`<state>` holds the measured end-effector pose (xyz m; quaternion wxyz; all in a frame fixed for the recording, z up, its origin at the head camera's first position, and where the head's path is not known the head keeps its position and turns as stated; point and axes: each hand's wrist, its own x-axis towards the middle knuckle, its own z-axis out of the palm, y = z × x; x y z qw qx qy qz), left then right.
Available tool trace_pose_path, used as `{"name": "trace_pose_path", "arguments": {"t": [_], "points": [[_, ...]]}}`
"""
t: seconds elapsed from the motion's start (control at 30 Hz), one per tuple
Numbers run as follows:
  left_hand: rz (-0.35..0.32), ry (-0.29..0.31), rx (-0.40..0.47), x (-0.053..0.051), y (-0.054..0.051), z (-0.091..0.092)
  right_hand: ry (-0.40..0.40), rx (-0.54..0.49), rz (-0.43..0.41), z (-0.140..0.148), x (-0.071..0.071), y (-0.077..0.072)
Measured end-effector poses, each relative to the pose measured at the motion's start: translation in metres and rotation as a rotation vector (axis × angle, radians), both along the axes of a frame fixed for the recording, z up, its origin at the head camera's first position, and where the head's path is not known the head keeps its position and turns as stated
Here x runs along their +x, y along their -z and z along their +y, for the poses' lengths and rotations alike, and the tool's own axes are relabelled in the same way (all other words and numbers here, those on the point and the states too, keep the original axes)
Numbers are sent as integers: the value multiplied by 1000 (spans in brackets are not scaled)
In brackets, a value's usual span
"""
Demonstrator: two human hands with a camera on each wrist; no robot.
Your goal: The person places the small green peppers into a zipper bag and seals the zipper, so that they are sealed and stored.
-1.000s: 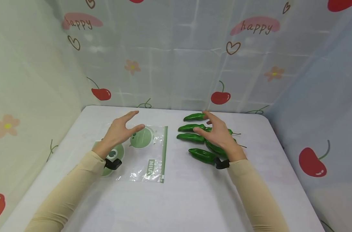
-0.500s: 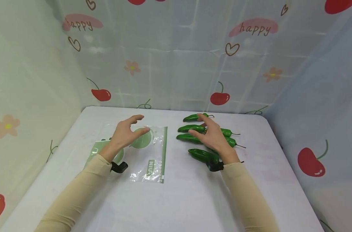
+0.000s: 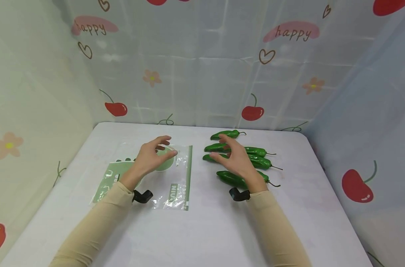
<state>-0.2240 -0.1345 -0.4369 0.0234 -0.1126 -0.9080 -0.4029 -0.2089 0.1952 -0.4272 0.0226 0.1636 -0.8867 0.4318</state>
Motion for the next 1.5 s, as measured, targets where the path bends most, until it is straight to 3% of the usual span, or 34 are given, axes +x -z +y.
{"name": "trace_pose_path", "arguments": {"t": [0.57, 1.03, 1.27, 1.5], "points": [[-29, -14, 26, 9, 16, 11, -15, -60, -28, -26, 3, 13], [-43, 32, 72, 17, 27, 21, 5, -73, -56, -40, 5, 31], [-88, 53, 60, 20, 32, 25, -2, -94, -88, -47, 9, 37], [-94, 34, 46, 22, 39, 28, -14, -99, -106, -56, 11, 40]]}}
